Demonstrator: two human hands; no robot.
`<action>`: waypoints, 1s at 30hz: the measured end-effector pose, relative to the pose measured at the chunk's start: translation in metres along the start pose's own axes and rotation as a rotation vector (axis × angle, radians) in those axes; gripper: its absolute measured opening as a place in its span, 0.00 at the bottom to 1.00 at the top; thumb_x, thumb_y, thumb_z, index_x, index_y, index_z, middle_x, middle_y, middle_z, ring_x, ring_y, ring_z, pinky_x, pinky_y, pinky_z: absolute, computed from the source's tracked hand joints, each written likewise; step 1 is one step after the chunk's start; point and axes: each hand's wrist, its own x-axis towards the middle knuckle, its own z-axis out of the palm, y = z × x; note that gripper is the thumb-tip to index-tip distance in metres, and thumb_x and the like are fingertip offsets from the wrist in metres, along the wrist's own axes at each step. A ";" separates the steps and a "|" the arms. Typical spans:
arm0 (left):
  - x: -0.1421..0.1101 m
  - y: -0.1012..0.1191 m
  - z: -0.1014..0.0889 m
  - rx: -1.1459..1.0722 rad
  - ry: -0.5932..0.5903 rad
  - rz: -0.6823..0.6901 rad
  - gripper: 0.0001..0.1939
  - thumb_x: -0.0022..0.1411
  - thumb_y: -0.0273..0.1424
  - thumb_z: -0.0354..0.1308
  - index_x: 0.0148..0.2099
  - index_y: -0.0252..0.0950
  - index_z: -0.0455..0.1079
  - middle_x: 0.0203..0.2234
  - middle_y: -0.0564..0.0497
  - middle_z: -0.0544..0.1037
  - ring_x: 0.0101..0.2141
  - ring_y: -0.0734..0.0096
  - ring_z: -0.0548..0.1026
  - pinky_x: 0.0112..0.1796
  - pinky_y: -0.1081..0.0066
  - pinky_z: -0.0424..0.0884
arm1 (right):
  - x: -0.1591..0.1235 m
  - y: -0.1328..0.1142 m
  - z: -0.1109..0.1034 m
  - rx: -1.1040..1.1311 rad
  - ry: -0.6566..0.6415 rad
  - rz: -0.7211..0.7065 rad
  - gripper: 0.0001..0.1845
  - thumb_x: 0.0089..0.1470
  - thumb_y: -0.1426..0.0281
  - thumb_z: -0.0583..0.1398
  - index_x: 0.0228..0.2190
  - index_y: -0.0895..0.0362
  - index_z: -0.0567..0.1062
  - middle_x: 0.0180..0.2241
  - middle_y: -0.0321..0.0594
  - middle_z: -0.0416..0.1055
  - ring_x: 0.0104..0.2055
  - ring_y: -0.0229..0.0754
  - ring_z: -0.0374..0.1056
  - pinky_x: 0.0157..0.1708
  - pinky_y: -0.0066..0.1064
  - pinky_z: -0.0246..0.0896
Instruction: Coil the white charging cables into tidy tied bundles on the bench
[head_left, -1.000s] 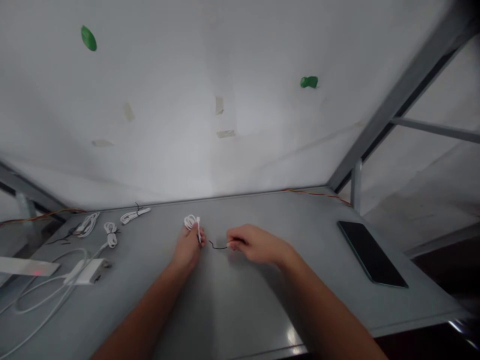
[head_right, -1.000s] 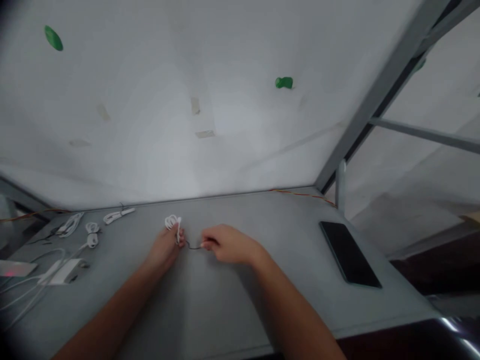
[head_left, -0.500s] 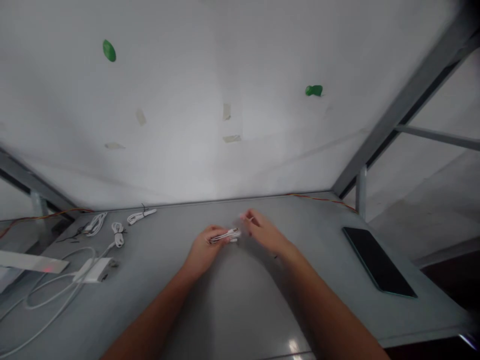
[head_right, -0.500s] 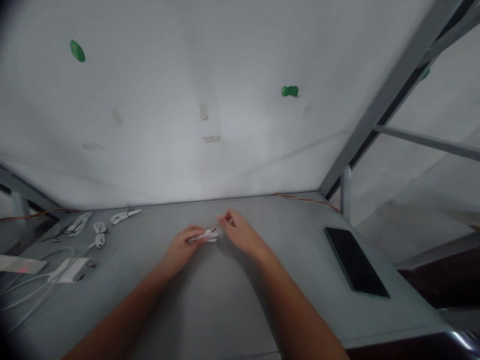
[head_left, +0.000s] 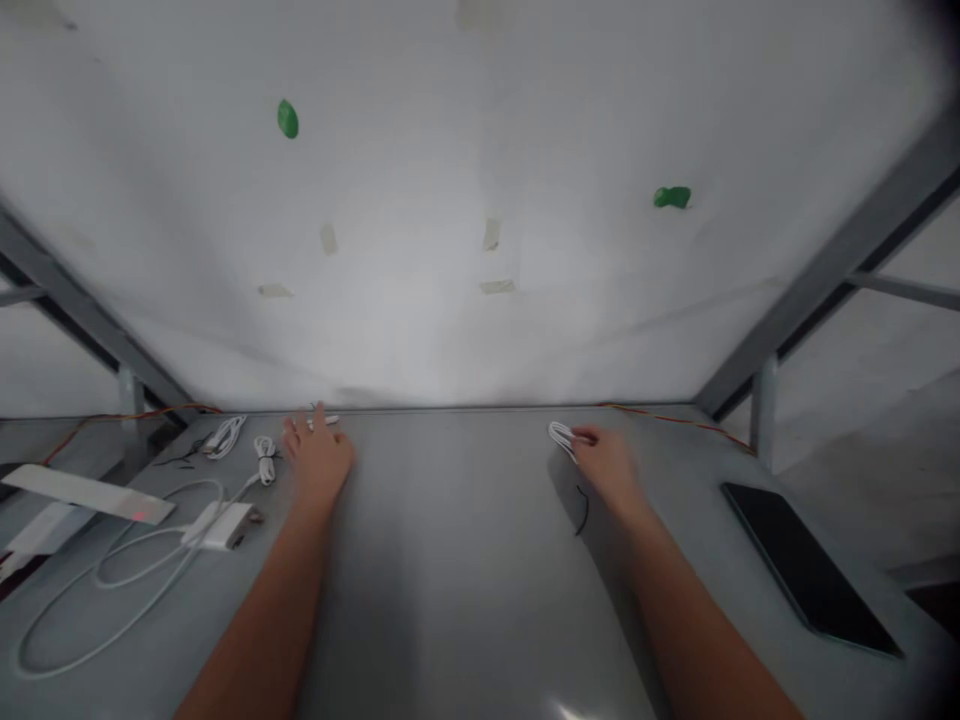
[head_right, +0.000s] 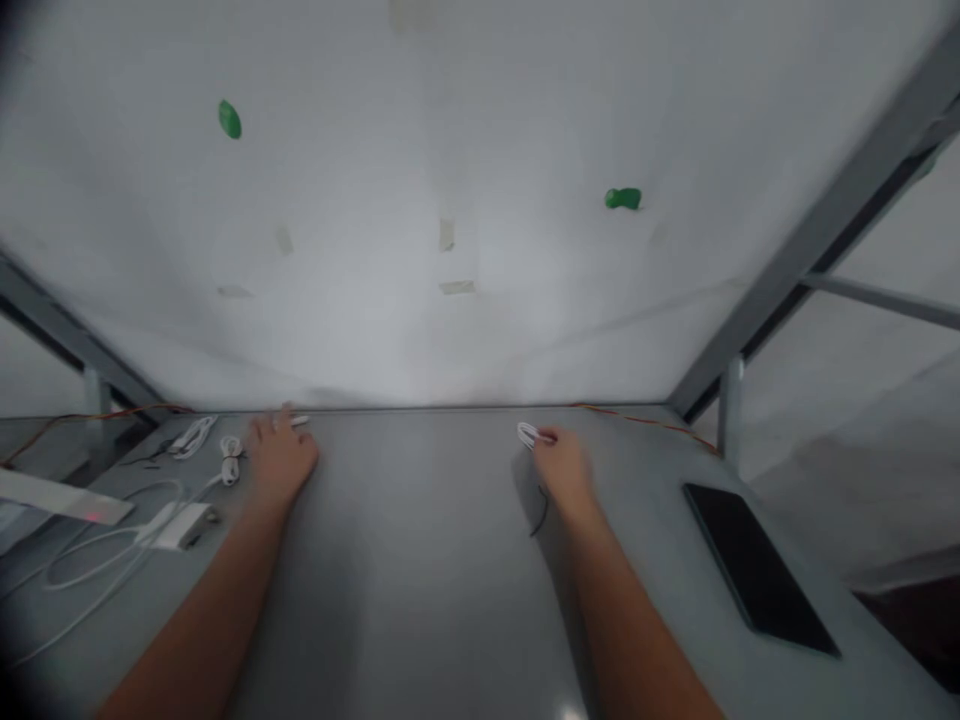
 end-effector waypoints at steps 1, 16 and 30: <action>0.005 -0.009 0.004 0.055 -0.029 -0.042 0.34 0.67 0.28 0.50 0.74 0.25 0.57 0.72 0.25 0.58 0.73 0.34 0.49 0.67 0.37 0.51 | 0.002 0.004 -0.005 -0.092 0.036 -0.002 0.12 0.54 0.75 0.59 0.34 0.63 0.84 0.32 0.53 0.79 0.36 0.51 0.73 0.38 0.38 0.62; -0.014 0.027 0.002 -0.257 -0.133 -0.059 0.16 0.74 0.36 0.45 0.45 0.35 0.72 0.44 0.36 0.77 0.47 0.47 0.76 0.49 0.53 0.69 | -0.069 -0.076 0.049 0.200 -0.557 -0.146 0.10 0.60 0.69 0.58 0.27 0.54 0.75 0.28 0.41 0.78 0.28 0.42 0.71 0.29 0.32 0.61; -0.104 0.105 -0.029 -1.022 -0.547 0.334 0.25 0.74 0.55 0.44 0.42 0.41 0.69 0.38 0.48 0.72 0.40 0.61 0.71 0.45 0.63 0.69 | -0.100 -0.098 0.068 0.702 -0.898 0.375 0.31 0.69 0.52 0.45 0.20 0.53 0.65 0.13 0.30 0.57 0.14 0.33 0.51 0.17 0.28 0.36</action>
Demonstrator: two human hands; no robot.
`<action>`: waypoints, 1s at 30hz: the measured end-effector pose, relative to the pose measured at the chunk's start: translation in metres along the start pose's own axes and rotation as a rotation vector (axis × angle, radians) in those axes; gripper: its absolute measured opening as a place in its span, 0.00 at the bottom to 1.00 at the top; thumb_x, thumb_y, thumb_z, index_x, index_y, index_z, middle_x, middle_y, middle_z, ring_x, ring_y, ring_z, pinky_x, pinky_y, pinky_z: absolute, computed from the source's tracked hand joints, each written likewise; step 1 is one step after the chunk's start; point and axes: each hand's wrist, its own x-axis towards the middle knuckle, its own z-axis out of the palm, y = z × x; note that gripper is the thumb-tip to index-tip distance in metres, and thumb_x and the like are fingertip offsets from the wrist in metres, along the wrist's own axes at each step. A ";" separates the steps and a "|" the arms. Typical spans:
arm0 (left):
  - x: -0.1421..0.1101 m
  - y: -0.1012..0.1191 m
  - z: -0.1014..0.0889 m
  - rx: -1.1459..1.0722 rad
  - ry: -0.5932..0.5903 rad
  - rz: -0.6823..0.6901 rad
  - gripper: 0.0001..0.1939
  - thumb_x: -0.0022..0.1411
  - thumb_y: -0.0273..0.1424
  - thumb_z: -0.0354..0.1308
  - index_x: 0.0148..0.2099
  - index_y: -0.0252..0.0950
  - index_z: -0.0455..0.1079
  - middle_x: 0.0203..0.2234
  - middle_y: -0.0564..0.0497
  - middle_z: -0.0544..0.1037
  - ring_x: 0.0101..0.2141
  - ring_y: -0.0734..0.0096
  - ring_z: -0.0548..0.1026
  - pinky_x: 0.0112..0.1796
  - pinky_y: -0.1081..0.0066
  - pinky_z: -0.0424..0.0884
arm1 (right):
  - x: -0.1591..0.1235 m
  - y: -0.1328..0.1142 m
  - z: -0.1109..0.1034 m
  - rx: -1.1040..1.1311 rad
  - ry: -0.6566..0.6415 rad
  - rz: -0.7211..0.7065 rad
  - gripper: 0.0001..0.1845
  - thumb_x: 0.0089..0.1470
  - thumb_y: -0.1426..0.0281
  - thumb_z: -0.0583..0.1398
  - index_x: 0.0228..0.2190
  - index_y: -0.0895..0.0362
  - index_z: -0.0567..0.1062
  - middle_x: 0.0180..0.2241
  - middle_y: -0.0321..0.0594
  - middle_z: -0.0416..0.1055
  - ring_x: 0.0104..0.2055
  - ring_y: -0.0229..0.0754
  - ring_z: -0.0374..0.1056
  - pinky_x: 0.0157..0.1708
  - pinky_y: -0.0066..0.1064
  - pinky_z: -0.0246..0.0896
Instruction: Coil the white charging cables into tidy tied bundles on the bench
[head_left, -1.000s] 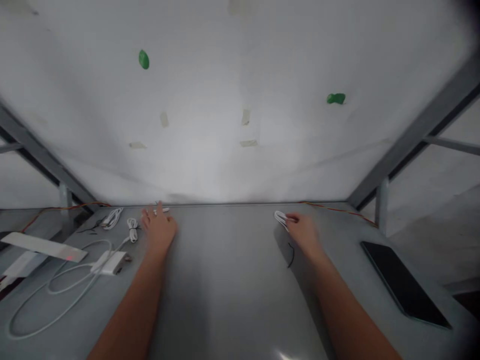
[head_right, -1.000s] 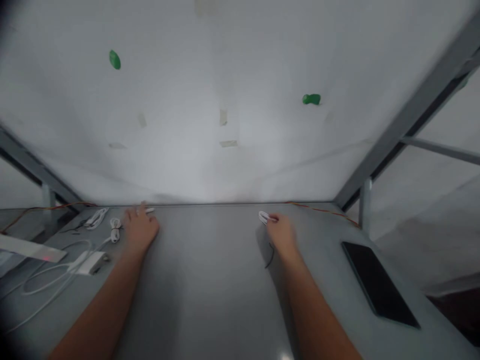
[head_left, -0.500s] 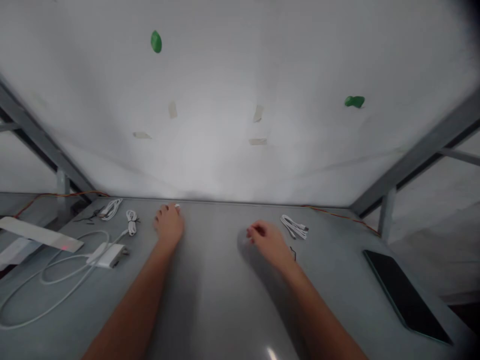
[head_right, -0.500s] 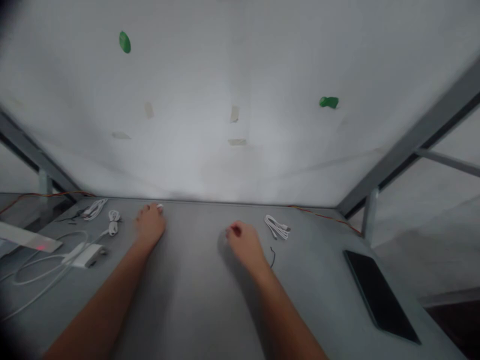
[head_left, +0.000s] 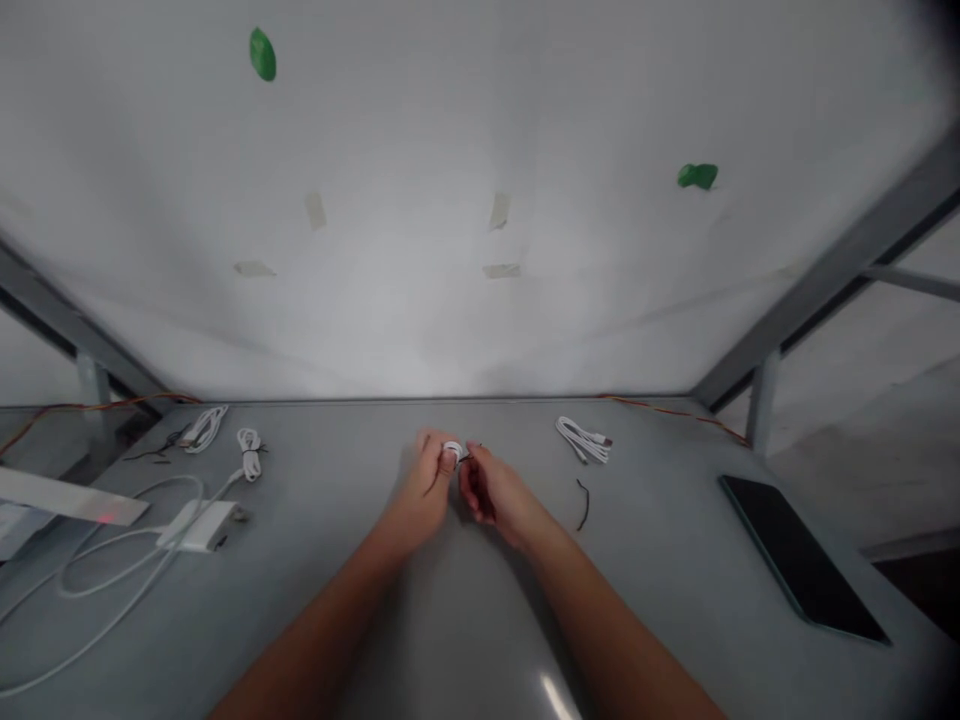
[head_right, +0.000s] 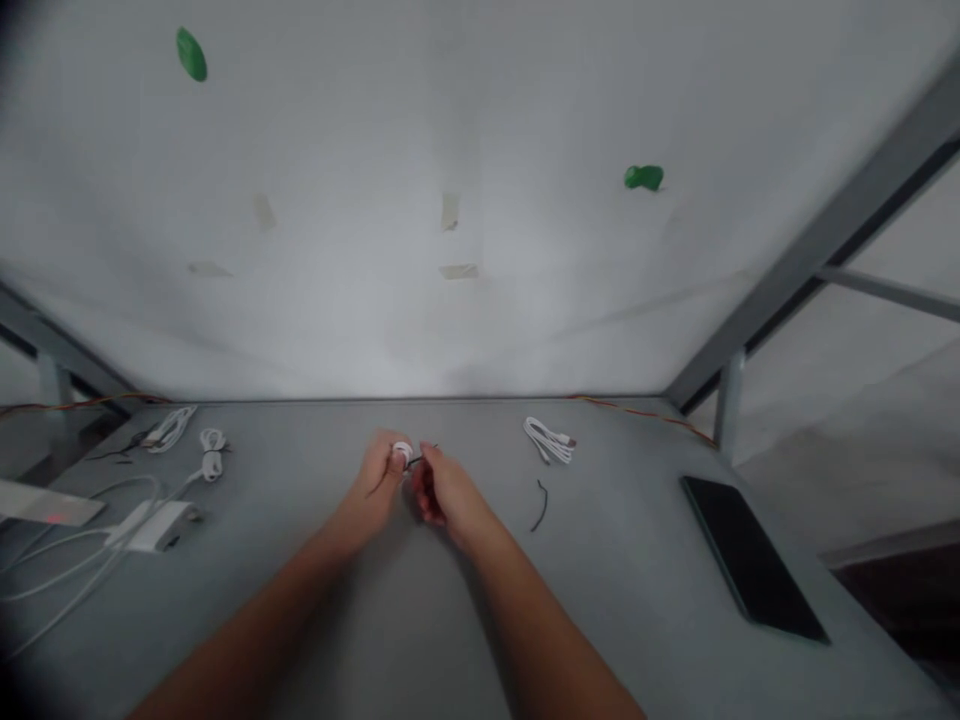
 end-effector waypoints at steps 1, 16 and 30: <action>0.000 0.000 0.000 0.021 -0.023 0.036 0.24 0.76 0.53 0.44 0.41 0.41 0.70 0.38 0.47 0.72 0.41 0.61 0.71 0.47 0.62 0.69 | 0.000 0.000 -0.002 -0.002 -0.024 -0.020 0.28 0.67 0.54 0.48 0.19 0.53 0.65 0.14 0.30 0.57 0.15 0.33 0.50 0.17 0.28 0.36; 0.007 -0.003 -0.014 -0.672 -0.203 -0.662 0.29 0.67 0.54 0.59 0.57 0.36 0.66 0.27 0.46 0.82 0.26 0.61 0.81 0.32 0.63 0.76 | 0.000 0.012 -0.027 -0.941 0.313 -0.558 0.14 0.67 0.69 0.54 0.36 0.53 0.79 0.32 0.43 0.79 0.33 0.45 0.70 0.36 0.31 0.53; -0.006 0.002 0.001 -0.089 -0.148 -0.118 0.19 0.67 0.49 0.63 0.48 0.40 0.75 0.39 0.46 0.83 0.41 0.58 0.81 0.44 0.63 0.75 | -0.003 0.005 -0.027 -0.416 0.013 -0.487 0.16 0.65 0.60 0.56 0.28 0.53 0.73 0.21 0.33 0.66 0.24 0.40 0.60 0.29 0.30 0.55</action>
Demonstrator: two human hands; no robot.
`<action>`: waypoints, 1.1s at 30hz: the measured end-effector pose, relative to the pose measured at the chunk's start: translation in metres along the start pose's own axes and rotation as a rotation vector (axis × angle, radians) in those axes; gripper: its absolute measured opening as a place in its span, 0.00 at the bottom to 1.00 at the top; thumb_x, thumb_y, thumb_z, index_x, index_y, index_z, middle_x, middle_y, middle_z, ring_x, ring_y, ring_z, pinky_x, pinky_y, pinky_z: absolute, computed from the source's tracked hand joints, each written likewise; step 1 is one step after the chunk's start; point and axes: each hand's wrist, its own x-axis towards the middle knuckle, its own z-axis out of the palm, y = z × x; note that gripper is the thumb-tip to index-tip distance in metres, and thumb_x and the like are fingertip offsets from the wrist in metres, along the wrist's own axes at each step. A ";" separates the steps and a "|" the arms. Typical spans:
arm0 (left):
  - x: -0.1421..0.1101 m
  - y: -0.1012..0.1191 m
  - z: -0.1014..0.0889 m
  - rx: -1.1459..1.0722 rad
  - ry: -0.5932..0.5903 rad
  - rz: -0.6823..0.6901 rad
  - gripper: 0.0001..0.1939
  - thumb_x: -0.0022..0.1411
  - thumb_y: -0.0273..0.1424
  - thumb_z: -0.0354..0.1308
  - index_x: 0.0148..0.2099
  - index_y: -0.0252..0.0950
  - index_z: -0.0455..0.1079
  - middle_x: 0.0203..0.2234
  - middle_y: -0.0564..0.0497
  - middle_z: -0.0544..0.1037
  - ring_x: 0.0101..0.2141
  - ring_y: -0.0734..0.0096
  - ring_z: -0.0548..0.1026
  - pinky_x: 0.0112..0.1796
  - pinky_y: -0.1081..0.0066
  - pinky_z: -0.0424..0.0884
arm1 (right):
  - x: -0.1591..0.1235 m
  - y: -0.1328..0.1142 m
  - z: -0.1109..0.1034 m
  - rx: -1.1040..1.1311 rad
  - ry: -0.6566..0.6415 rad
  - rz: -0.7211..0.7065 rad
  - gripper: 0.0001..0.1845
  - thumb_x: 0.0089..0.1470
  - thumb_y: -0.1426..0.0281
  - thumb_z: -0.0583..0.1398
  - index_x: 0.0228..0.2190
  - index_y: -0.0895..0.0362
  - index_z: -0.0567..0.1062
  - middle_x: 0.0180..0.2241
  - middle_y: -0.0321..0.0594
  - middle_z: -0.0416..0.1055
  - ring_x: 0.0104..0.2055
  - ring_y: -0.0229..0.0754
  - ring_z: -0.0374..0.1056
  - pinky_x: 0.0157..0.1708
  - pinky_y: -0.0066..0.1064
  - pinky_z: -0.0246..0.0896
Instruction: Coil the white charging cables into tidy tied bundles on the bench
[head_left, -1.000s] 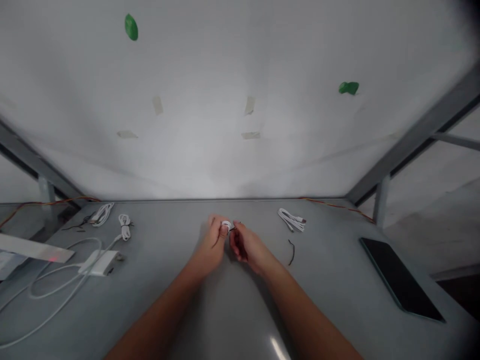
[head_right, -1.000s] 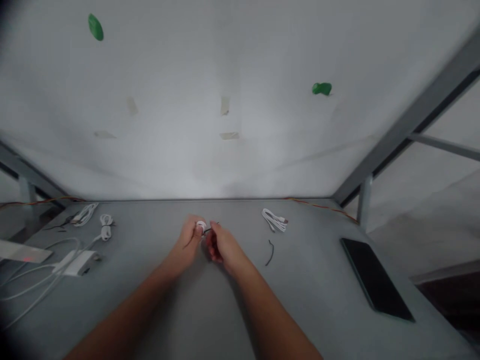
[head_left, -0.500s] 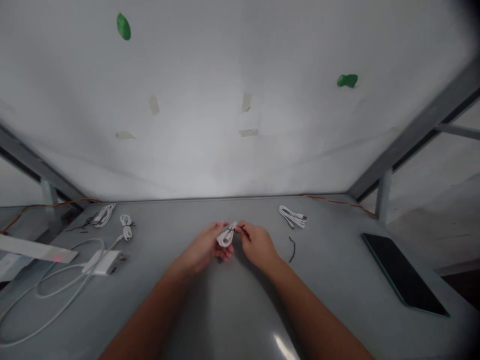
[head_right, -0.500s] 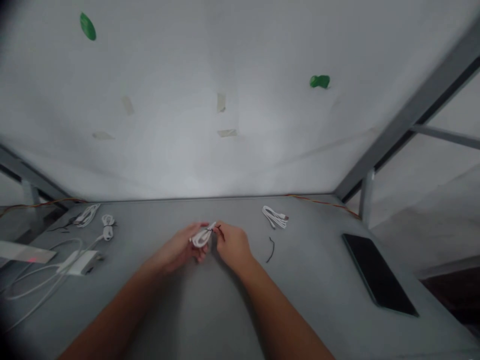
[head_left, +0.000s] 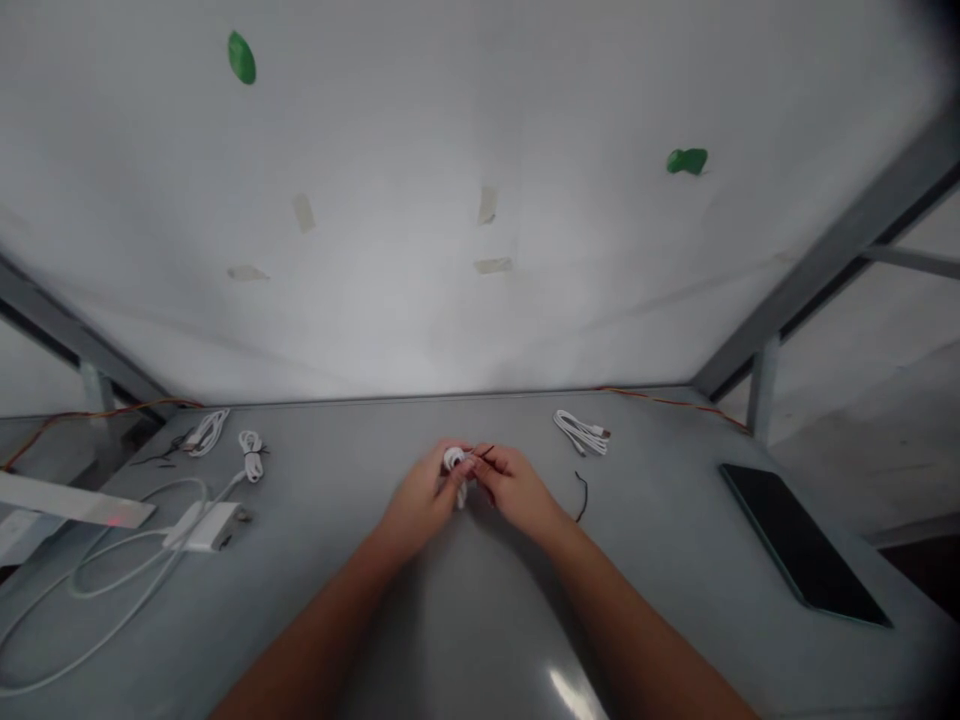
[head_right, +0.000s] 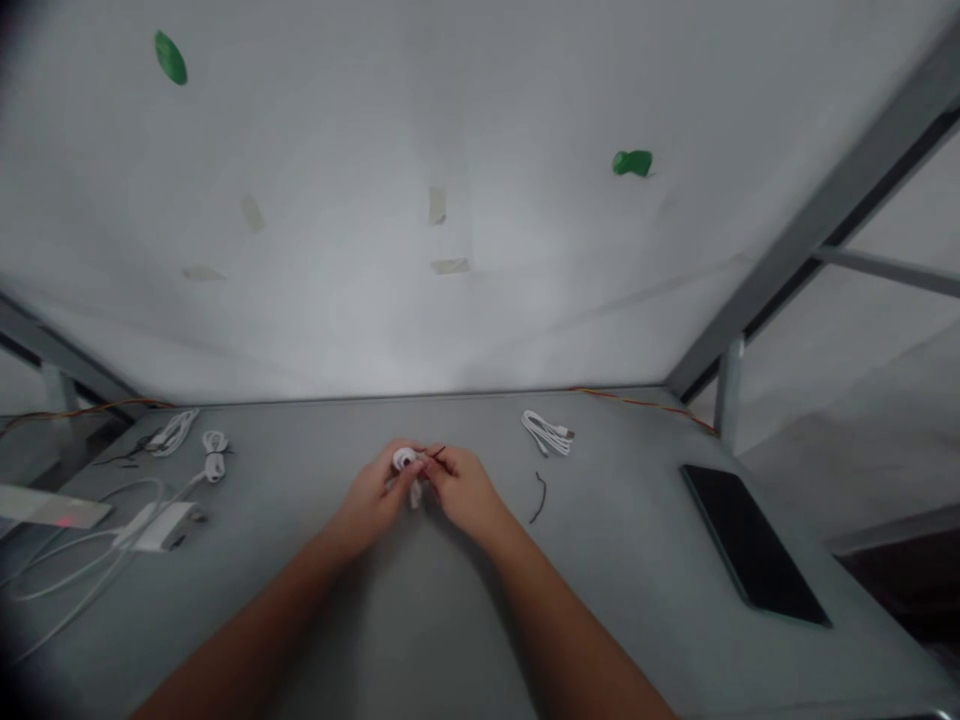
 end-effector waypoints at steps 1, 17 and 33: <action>0.002 -0.002 0.001 -0.064 0.025 -0.069 0.20 0.68 0.53 0.60 0.43 0.40 0.73 0.31 0.49 0.80 0.33 0.62 0.79 0.37 0.66 0.74 | -0.002 -0.002 0.000 -0.056 -0.008 -0.028 0.15 0.65 0.62 0.55 0.28 0.53 0.73 0.23 0.34 0.69 0.26 0.40 0.62 0.31 0.30 0.56; 0.005 0.011 0.003 -1.021 -0.195 -0.572 0.14 0.68 0.40 0.66 0.39 0.36 0.67 0.21 0.62 0.56 0.17 0.82 0.55 0.19 0.80 0.56 | -0.013 -0.021 -0.028 -0.652 -0.057 -0.125 0.14 0.65 0.71 0.56 0.30 0.55 0.79 0.24 0.36 0.73 0.26 0.39 0.60 0.31 0.31 0.47; 0.024 -0.012 -0.040 -0.775 0.551 -0.458 0.14 0.62 0.35 0.67 0.38 0.40 0.62 0.21 0.62 0.65 0.16 0.82 0.62 0.17 0.80 0.52 | -0.065 -0.015 -0.152 -0.531 -0.064 0.270 0.18 0.57 0.59 0.62 0.21 0.56 0.79 0.21 0.41 0.74 0.26 0.42 0.66 0.28 0.32 0.56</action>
